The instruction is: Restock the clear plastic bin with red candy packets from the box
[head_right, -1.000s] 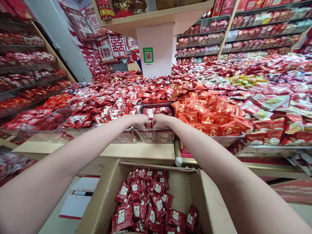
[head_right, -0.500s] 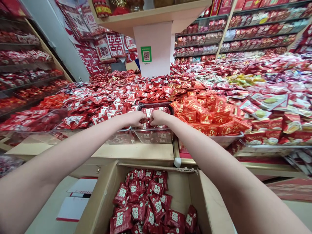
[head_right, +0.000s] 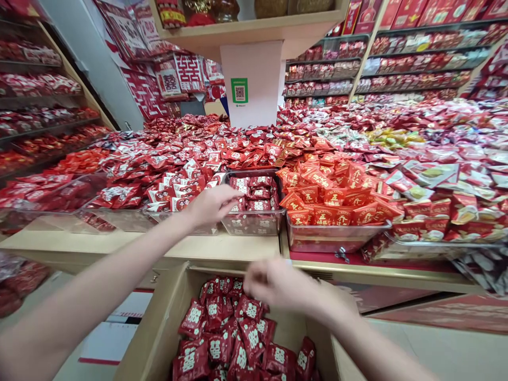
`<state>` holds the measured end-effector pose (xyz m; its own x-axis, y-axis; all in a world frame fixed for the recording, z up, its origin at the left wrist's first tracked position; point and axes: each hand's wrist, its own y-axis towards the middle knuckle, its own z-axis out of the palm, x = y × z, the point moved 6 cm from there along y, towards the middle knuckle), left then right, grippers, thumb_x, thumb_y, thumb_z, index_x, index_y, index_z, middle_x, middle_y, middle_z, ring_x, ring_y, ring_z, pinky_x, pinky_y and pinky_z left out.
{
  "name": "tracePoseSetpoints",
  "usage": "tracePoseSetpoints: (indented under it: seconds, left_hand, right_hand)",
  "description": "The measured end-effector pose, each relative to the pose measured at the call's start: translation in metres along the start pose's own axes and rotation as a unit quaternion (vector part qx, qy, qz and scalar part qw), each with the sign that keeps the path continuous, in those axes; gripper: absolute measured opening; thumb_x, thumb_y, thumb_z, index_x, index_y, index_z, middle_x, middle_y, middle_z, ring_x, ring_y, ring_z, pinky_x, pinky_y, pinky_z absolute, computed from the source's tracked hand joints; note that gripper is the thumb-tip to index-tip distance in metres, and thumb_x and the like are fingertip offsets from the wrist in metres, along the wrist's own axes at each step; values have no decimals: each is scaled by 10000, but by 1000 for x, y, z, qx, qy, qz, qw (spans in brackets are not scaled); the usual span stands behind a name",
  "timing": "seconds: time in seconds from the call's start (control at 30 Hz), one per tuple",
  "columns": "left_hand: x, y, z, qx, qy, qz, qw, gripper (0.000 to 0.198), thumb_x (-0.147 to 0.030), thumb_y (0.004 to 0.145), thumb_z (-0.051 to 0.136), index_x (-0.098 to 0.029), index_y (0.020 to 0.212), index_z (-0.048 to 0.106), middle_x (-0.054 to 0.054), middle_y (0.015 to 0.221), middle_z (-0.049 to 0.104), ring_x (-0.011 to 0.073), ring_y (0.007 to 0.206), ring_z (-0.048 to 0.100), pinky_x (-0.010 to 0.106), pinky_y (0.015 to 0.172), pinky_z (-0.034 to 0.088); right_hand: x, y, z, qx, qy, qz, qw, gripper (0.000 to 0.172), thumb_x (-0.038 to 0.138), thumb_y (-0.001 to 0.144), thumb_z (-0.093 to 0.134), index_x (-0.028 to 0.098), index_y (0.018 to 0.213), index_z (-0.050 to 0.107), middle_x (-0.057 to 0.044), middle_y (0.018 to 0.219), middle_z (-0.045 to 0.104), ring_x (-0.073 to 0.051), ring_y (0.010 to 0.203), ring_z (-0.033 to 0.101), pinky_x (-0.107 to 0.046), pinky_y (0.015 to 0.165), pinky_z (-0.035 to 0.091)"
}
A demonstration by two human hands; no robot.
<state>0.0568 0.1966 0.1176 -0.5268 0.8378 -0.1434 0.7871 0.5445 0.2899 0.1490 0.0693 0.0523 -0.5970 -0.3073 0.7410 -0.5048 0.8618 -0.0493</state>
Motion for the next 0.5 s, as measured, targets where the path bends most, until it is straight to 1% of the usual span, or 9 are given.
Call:
tracePoseSetpoints:
  seconds: [0.03,0.1,0.17,0.2,0.23,0.3,0.37,0.43,0.5]
  left_hand:
    - [-15,-22,-1,-45,-63,14,997,315,-179,797,399,-179,1080,539,69,1019,602,174,956,517,315,843,385]
    - [-43,-70,14,-62,-177,17,982,304,-177,802,397,-190,1061,555,69,915,634,164,858,555,302,791,424]
    - [-71,-116,48,19,-251,-1,968,309,-175,809,384,-214,1052,570,67,855,649,161,784,570,283,739,441]
    - [-82,-138,67,59,-267,-26,961,304,-186,811,388,-226,1044,579,66,853,650,165,780,571,282,732,441]
    - [-88,-158,82,64,-280,-81,954,296,-198,814,387,-228,1032,585,64,832,647,165,764,571,276,719,442]
    - [-96,-191,106,60,-314,-177,931,278,-216,819,390,-244,1005,595,52,879,644,165,811,570,264,745,438]
    - [-106,-213,122,75,-343,-211,912,258,-227,809,410,-259,975,606,37,864,645,164,799,572,254,732,441]
    - [-111,-224,127,79,-359,-227,902,246,-240,801,424,-271,961,610,28,850,645,167,788,573,252,726,440]
    - [-110,-228,124,66,-365,-250,894,240,-257,797,429,-274,950,612,23,844,644,169,786,573,254,729,439]
  right_hand:
    - [-19,-18,32,33,18,43,998,199,262,690,442,278,743,634,-2,686,644,-144,620,585,-255,580,428]
    - [-66,-47,82,7,-26,161,987,190,250,530,566,314,691,642,-53,749,650,-224,706,601,-323,585,437]
    - [-106,-69,111,-86,-63,265,958,163,223,442,587,315,572,623,-87,807,649,-287,765,598,-392,600,436]
    - [-118,-76,121,-118,-65,291,947,133,227,420,589,308,524,608,-100,790,648,-302,743,601,-414,598,434]
    - [-126,-81,128,-138,-58,303,941,99,243,413,589,301,493,595,-108,744,647,-307,706,605,-426,587,432]
    - [-130,-84,137,-130,-35,295,946,67,286,401,596,296,466,586,-109,610,625,-296,620,607,-420,550,427]
    - [-124,-84,140,-88,-35,276,956,76,314,371,605,301,440,577,-94,512,589,-282,574,601,-396,508,410]
    - [-116,-83,143,-40,-46,255,965,89,313,330,613,309,385,544,-70,454,558,-260,536,588,-367,472,382]
    - [-110,-82,144,-27,-26,240,970,136,292,292,621,310,320,489,-38,393,512,-231,478,562,-332,430,343]
